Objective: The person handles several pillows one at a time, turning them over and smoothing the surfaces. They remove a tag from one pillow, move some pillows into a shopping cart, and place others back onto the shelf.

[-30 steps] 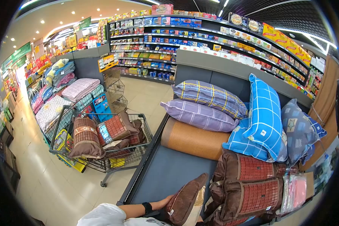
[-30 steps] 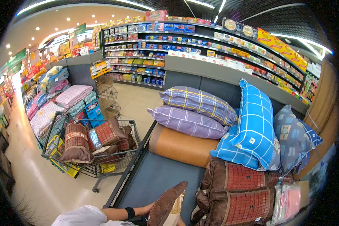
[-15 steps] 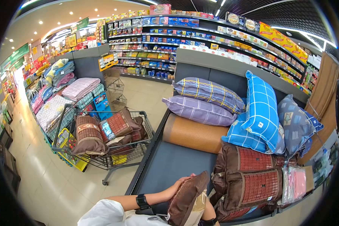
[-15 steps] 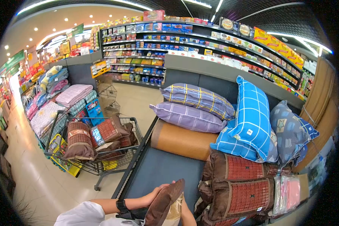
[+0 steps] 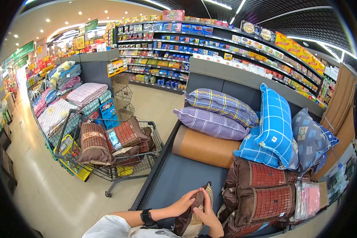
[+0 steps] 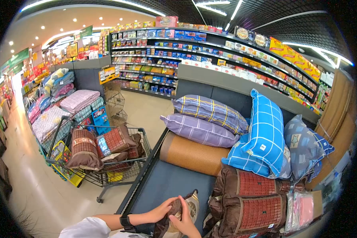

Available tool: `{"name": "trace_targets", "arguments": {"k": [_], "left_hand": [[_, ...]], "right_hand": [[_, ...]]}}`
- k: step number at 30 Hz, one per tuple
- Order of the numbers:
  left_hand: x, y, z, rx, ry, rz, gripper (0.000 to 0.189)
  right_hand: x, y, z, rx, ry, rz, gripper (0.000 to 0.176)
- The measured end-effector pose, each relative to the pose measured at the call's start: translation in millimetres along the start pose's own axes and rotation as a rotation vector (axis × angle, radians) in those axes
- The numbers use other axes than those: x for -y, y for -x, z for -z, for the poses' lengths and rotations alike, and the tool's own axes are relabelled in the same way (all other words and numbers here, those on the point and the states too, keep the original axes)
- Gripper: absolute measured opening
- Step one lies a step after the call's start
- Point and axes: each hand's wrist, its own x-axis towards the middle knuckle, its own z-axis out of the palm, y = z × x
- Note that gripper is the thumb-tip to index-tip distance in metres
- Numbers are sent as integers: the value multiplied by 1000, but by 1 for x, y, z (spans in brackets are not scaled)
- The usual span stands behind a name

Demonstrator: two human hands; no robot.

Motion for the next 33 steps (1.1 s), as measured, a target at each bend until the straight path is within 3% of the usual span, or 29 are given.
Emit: {"name": "trace_targets", "arguments": {"k": [1, 7, 9, 13, 15, 16, 18, 21, 33], "left_hand": [[13, 0, 2, -3, 1, 7, 47], [27, 0, 6, -72, 341, -10, 43], [39, -1, 6, -119, 477, 87, 43], [60, -8, 14, -78, 347, -30, 45], [69, -13, 19, 28, 278, -3, 62], [76, -17, 19, 29, 278, 0, 62], [82, -24, 15, 69, 480, 25, 68], [67, -25, 6, 62, 610, 59, 73], [87, -53, -4, 153, 407, 1, 65]], "right_hand": [[-1, 2, 0, 30, -41, -78, 78], [-28, -7, -2, 40, 6, -84, 60], [-41, -8, -2, 51, 21, -94, 57], [-77, -7, -3, 11, 84, -92, 51], [-88, -7, -1, -17, 67, -87, 52], [-92, -8, 0, -36, 63, -128, 54], [-110, -7, 3, -61, 57, -171, 57], [-134, -2, 9, -161, -33, -291, 45], [-160, 14, 18, -252, -37, -360, 52]]}}
